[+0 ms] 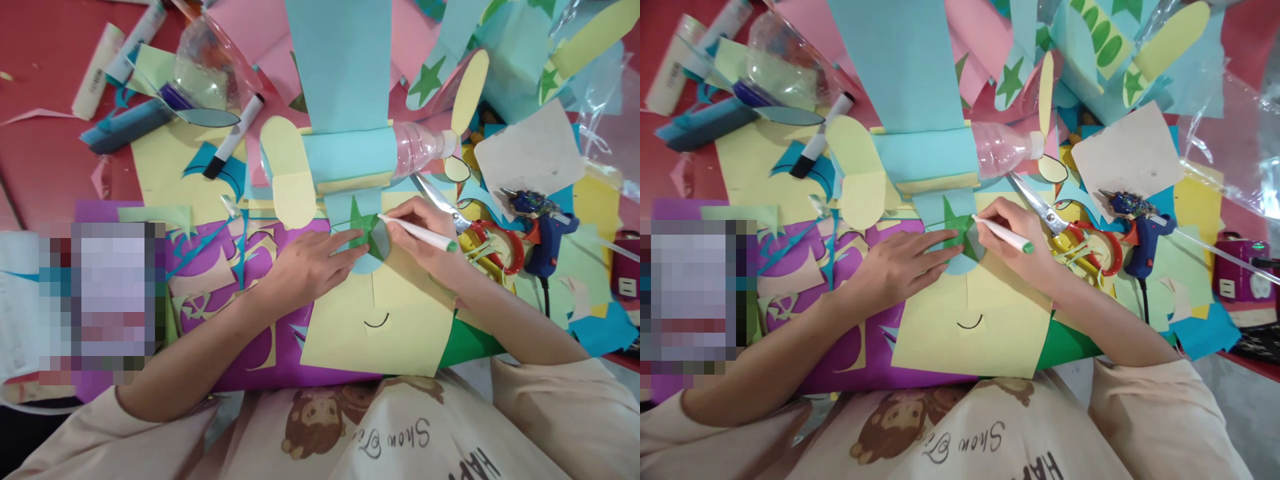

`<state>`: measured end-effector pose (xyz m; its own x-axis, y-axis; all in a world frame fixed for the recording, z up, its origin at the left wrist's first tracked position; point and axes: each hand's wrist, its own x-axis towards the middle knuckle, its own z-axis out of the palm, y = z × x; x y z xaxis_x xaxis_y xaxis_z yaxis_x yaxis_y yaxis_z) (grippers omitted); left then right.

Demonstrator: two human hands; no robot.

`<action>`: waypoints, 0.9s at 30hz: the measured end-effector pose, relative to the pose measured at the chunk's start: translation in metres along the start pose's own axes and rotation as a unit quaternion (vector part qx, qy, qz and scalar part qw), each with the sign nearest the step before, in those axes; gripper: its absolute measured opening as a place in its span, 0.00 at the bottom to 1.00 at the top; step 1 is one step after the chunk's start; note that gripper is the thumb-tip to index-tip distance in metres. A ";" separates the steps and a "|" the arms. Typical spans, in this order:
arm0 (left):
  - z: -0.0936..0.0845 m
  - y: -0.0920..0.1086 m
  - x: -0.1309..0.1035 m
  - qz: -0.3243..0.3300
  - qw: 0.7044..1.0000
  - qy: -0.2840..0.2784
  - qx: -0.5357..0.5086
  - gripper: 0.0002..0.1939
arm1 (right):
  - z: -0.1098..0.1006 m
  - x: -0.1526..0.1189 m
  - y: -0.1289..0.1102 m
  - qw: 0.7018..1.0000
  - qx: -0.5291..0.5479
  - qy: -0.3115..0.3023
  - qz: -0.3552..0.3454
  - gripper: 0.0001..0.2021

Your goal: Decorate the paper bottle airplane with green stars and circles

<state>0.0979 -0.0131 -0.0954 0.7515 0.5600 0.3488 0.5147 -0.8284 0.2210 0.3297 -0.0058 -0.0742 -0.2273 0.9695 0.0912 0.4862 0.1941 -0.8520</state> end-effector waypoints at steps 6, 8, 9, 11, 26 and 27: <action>0.000 0.000 0.001 -0.001 1.000 -0.001 0.004 0.13 | 0.000 0.001 -0.004 0.999 0.003 -0.033 0.011 0.05; 0.000 0.001 0.001 -0.003 1.000 -0.003 0.004 0.13 | 0.000 0.001 -0.004 0.999 0.005 -0.045 0.014 0.05; 0.000 0.001 0.001 -0.004 1.000 -0.003 0.004 0.13 | 0.000 0.001 -0.004 0.999 0.007 -0.045 0.014 0.05; 0.000 0.000 0.001 -0.003 1.000 -0.003 0.004 0.12 | 0.000 0.001 -0.003 0.999 0.003 -0.030 0.014 0.05; 0.000 0.000 0.001 -0.003 1.000 -0.005 0.000 0.13 | 0.000 0.001 -0.001 1.000 0.002 0.008 0.017 0.06; 0.000 0.000 0.000 -0.003 1.000 -0.007 -0.002 0.13 | -0.001 0.001 -0.001 1.000 0.010 0.020 0.018 0.07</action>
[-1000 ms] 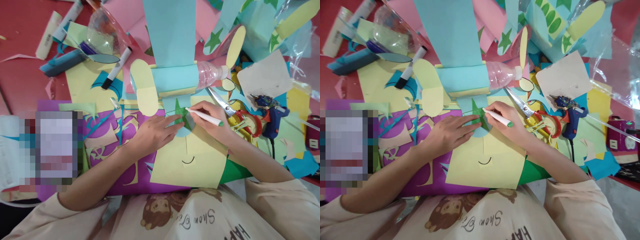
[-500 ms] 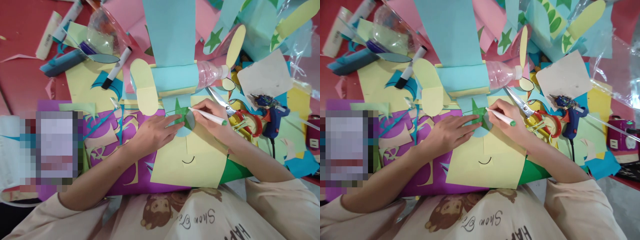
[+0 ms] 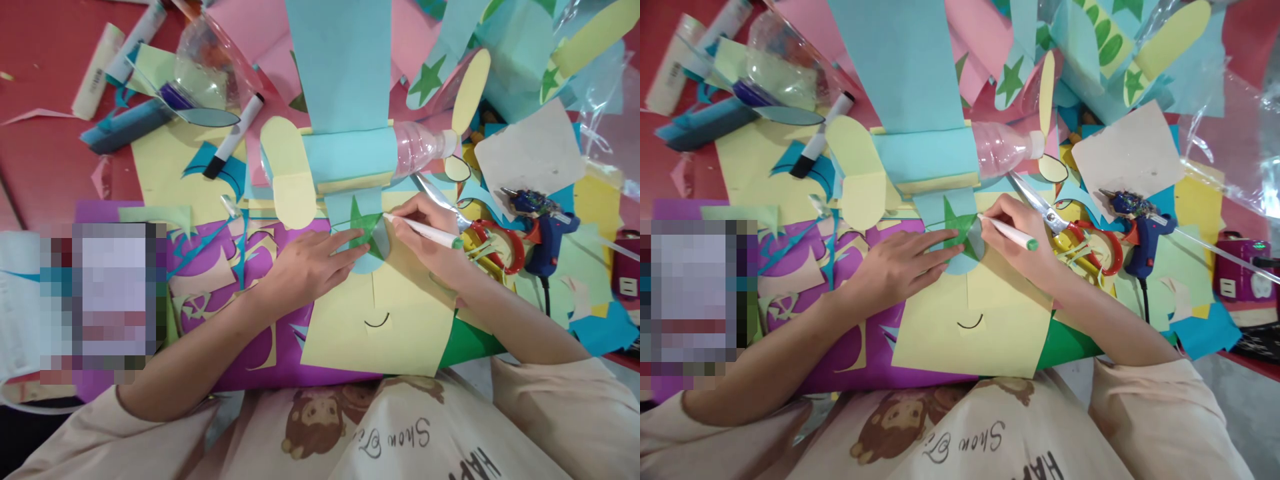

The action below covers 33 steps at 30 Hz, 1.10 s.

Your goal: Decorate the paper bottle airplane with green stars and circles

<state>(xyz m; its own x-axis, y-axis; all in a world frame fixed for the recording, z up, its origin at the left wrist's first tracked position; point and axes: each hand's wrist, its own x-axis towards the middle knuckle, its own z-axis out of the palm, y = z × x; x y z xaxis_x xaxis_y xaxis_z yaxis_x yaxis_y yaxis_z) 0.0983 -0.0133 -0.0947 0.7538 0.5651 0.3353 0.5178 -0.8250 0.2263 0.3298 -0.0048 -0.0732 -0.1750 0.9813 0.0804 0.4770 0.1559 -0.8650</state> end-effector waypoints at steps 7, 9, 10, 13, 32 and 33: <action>0.001 0.000 -0.001 -0.001 1.000 -0.002 0.000 0.13 | -0.001 0.001 -0.002 1.000 0.005 -0.005 -0.002 0.08; 0.001 -0.001 -0.001 -0.002 1.000 -0.006 0.004 0.13 | -0.001 0.001 -0.003 1.000 -0.006 -0.010 -0.005 0.08; 0.001 -0.001 -0.001 -0.003 1.000 -0.008 0.003 0.14 | -0.001 0.001 -0.002 1.000 -0.007 -0.012 -0.003 0.08; 0.001 0.000 -0.001 -0.004 1.000 -0.009 -0.002 0.13 | -0.001 0.001 -0.001 1.000 0.001 -0.002 0.008 0.08; 0.000 0.001 -0.001 -0.006 1.000 -0.001 0.000 0.13 | 0.000 0.001 0.000 1.000 -0.006 0.011 0.010 0.07; 0.000 0.001 0.000 -0.005 1.000 -0.001 0.000 0.13 | 0.000 0.001 0.000 1.000 -0.003 0.009 0.013 0.07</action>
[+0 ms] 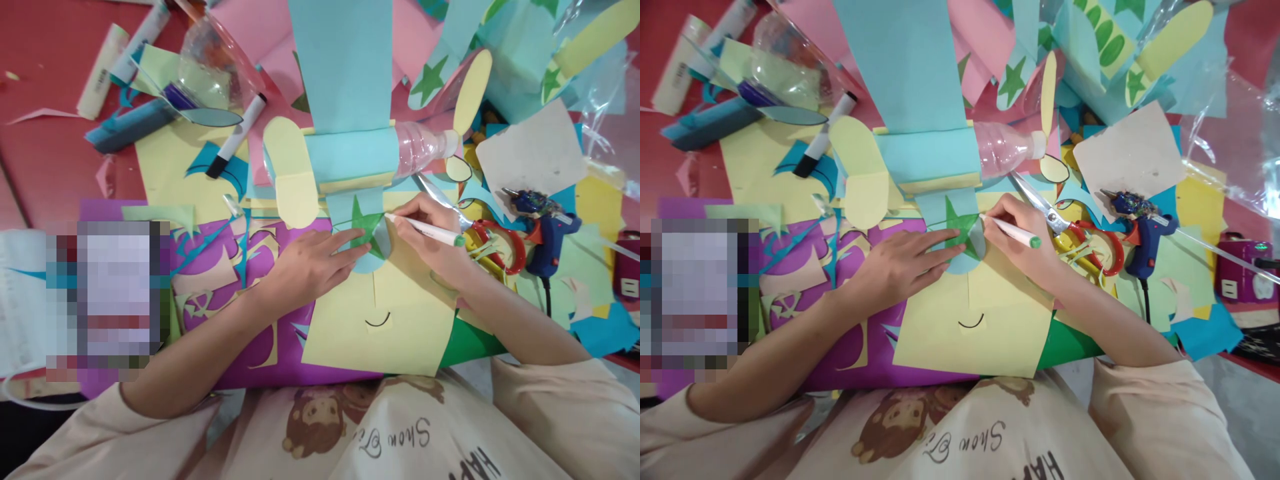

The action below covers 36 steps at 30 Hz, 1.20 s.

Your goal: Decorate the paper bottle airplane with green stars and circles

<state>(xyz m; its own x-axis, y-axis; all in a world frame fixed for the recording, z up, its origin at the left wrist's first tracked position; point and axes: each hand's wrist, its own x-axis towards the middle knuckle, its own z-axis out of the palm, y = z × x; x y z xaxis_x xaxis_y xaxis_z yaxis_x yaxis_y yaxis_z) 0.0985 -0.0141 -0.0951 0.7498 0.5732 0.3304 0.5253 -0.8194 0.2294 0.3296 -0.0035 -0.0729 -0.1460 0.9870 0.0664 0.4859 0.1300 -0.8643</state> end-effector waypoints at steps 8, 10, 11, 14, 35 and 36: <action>-0.001 0.000 -0.001 0.008 1.000 -0.021 0.019 0.13 | -0.004 0.001 0.007 0.995 0.081 0.059 0.011 0.08; -0.003 0.001 -0.001 0.020 0.999 -0.029 0.036 0.13 | -0.005 0.002 0.008 0.994 0.084 0.073 0.008 0.09; -0.004 0.002 -0.001 0.026 0.998 -0.031 0.041 0.13 | -0.005 0.002 0.008 0.994 0.083 0.075 0.006 0.10; -0.005 0.005 -0.001 0.043 0.998 -0.027 0.037 0.14 | -0.005 0.002 0.007 0.994 0.079 0.077 0.005 0.12; -0.006 -0.015 -0.005 -0.055 0.998 -0.005 0.023 0.16 | -0.006 -0.001 0.008 0.988 0.121 -0.098 0.018 0.11; -0.006 -0.015 -0.005 -0.043 0.999 -0.006 0.015 0.16 | -0.006 -0.001 0.007 0.988 0.118 -0.094 0.015 0.10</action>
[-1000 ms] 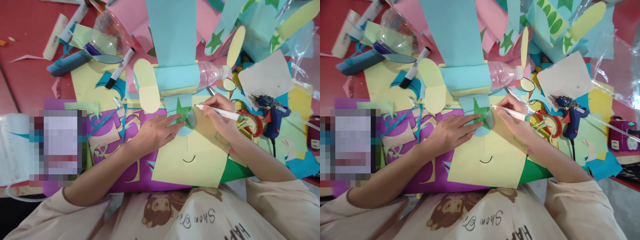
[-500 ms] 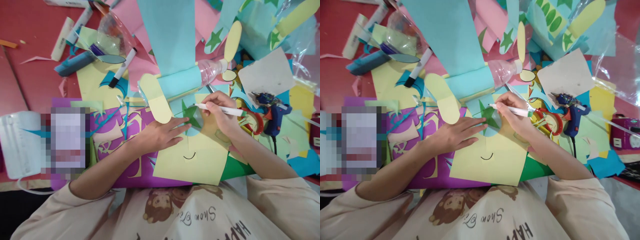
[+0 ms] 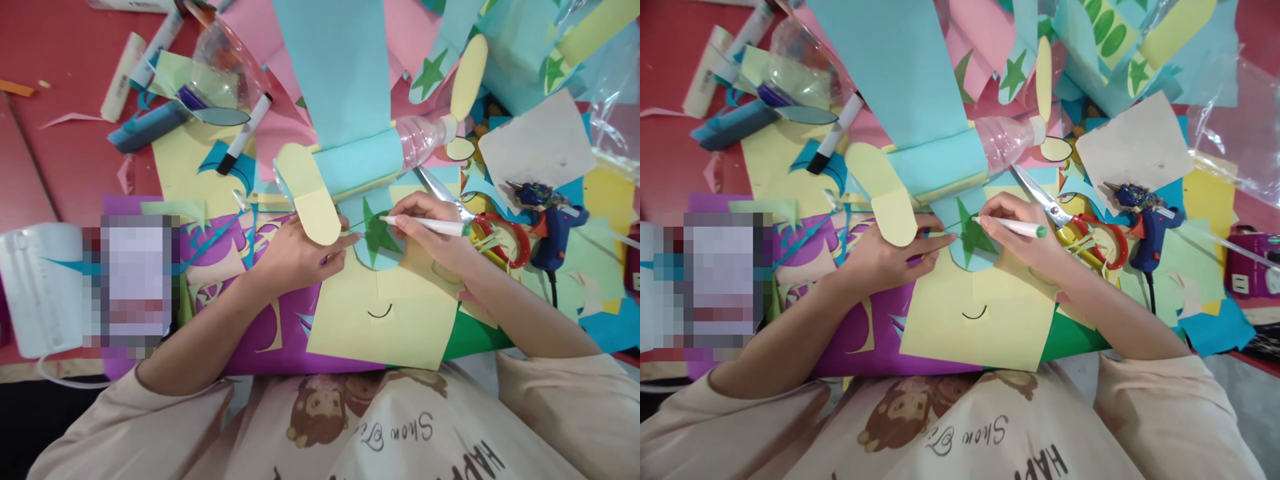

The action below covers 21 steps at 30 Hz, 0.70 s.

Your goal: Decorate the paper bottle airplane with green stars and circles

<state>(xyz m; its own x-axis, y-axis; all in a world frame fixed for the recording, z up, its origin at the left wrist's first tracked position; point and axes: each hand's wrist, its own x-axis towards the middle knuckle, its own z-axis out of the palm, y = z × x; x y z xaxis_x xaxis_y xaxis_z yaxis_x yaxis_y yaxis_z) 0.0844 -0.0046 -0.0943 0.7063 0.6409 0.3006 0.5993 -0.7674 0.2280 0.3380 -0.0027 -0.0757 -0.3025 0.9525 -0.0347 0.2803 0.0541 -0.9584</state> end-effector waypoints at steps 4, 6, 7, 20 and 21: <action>0.000 0.001 0.000 0.029 0.999 -0.024 -0.038 0.15 | 0.001 0.001 -0.004 1.000 -0.015 0.008 -0.020 0.09; 0.001 0.001 -0.001 0.031 0.997 -0.038 -0.053 0.16 | 0.003 0.000 -0.007 1.000 -0.009 -0.011 -0.025 0.08; 0.002 0.001 -0.002 0.031 0.997 -0.043 -0.059 0.16 | 0.004 0.000 -0.008 1.000 0.000 -0.023 -0.021 0.09; -0.004 0.000 0.000 -0.007 0.989 -0.077 -0.124 0.15 | 0.009 -0.005 -0.011 0.995 0.004 -0.102 0.015 0.10; -0.004 0.001 0.000 -0.007 0.989 -0.076 -0.127 0.15 | 0.009 -0.005 -0.011 0.995 0.003 -0.103 0.017 0.10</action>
<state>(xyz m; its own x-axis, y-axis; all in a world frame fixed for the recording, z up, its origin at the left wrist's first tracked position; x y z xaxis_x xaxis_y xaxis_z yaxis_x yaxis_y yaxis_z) 0.0830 -0.0053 -0.0907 0.7586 0.6324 0.1569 0.5091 -0.7256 0.4629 0.3282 -0.0107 -0.0678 -0.4736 0.8721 -0.1232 0.2882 0.0212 -0.9573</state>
